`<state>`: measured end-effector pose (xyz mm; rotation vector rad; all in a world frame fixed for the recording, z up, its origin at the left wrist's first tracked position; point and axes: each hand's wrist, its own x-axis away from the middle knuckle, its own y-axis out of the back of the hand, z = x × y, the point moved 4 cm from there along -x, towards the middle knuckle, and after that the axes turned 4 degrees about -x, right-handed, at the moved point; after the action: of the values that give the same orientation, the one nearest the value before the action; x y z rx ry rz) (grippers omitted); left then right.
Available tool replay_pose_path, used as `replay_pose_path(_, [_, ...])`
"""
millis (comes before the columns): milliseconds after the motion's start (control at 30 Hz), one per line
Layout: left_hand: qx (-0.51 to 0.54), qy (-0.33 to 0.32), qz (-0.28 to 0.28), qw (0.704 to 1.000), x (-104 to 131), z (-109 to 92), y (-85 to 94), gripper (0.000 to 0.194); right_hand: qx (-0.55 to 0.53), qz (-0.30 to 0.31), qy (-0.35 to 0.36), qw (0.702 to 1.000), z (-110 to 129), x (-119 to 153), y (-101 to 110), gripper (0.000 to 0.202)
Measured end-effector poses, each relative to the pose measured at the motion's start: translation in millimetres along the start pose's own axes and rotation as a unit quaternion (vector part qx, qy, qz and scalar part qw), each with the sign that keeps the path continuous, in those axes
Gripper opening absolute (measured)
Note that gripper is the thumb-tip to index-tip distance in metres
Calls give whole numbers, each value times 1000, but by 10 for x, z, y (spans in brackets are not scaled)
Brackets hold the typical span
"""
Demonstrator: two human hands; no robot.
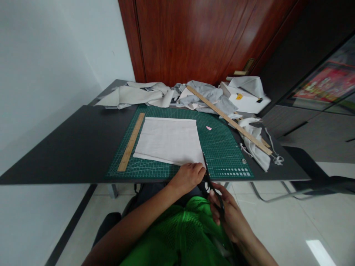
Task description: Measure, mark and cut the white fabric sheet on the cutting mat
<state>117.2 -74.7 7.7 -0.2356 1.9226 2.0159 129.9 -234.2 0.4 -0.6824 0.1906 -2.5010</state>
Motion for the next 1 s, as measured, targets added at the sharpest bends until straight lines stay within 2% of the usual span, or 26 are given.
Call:
replay_pose_path(200, [4, 4, 10, 1000, -2, 2, -5, 7, -47, -1, -23, 999, -29, -45, 29, 56])
replay_pose_path(467, [6, 2, 14, 1000, -7, 3, -12, 9, -2, 6, -7, 1000, 74, -61, -50, 67])
replay_pose_path(600, [17, 21, 15, 1000, -4, 22, -3, 11, -19, 6, -7, 1000, 65, -81, 0, 66])
replay_pose_path(700, [38, 71, -9, 997, 5, 80, 4, 15, -36, -4, -3, 999, 58, -103, 149, 60])
replay_pose_path(767, [62, 98, -32, 993, 12, 121, 2, 18, -45, -33, 5, 998, 74, -129, 306, 58])
replay_pose_path(867, [91, 104, -64, 988, 12, 153, -10, 21, -55, -93, 29, 994, 163, -210, 605, 56])
replay_pose_path(1000, [108, 94, -92, 985, 5, 165, -31, 21, -65, -156, 88, 982, 410, -396, 1038, 53])
